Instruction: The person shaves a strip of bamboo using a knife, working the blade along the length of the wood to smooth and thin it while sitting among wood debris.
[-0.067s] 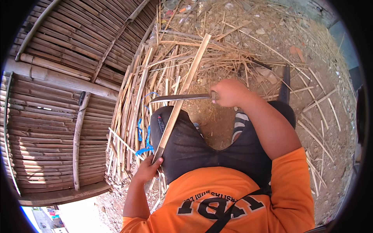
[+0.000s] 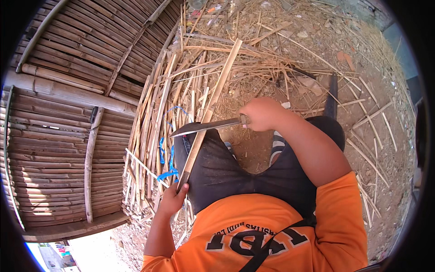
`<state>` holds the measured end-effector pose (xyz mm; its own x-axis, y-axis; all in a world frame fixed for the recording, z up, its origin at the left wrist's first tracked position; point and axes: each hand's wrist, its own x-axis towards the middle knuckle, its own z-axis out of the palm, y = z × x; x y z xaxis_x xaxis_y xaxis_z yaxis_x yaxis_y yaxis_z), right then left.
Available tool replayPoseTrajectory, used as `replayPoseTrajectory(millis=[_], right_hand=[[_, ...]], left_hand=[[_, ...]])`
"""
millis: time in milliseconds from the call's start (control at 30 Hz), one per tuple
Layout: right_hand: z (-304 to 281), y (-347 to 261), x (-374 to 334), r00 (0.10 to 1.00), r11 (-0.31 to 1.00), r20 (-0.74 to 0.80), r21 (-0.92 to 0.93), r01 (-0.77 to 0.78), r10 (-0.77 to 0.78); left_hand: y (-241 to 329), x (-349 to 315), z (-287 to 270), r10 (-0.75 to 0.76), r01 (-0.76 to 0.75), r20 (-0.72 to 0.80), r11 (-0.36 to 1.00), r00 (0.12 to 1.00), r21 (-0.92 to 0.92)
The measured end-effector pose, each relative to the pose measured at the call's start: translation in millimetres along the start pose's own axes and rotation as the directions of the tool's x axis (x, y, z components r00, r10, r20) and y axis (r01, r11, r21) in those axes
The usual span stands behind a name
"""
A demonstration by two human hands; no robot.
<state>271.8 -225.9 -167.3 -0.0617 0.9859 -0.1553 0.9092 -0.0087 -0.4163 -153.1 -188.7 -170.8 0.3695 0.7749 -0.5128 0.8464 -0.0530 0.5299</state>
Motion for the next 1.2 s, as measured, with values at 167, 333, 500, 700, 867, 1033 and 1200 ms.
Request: replayPoseTrajectory(millis=[167, 333, 500, 700, 867, 1033, 1200], right_hand=[[-9.0, 19.6, 5.0, 0.99, 0.986, -0.093, 0.137, -0.092, 0.105], [1.4, 6.0, 11.8, 0.995, 0.992, -0.076, 0.113, -0.052, 0.061], [5.5, -1.7, 18.7, 0.995, 0.994, 0.093, 0.101, -0.049, 0.04], [18.5, 1.5, 22.0, 0.994, 0.979, -0.096, 0.205, -0.026, 0.047], [15.6, 2.7, 24.0, 0.993, 0.989, -0.082, 0.129, -0.075, 0.087], [2.5, 82.5, 22.4, 0.894, 0.878, -0.159, 0.321, -0.355, 0.419], [24.3, 8.7, 18.9, 0.98, 0.985, -0.154, 0.143, -0.1, 0.122]], left_hand=[[-7.3, -7.3, 25.9, 0.219, -0.188, -0.251, 0.972, 0.943, 0.144], [-7.0, -5.5, 32.7, 0.265, -0.189, -0.301, 0.947, 0.916, 0.26], [-21.3, 0.4, 36.6, 0.368, -0.21, -0.347, 0.884, 0.863, 0.417], [-17.2, 9.9, 22.2, 0.32, -0.209, -0.3, 0.914, 0.899, 0.347], [-27.4, 3.4, 24.7, 0.395, -0.25, -0.298, 0.87, 0.869, 0.426], [-7.5, 8.7, 14.1, 0.356, -0.213, -0.308, 0.885, 0.882, 0.413], [-12.9, -0.5, 16.6, 0.298, -0.19, -0.261, 0.909, 0.918, 0.37]])
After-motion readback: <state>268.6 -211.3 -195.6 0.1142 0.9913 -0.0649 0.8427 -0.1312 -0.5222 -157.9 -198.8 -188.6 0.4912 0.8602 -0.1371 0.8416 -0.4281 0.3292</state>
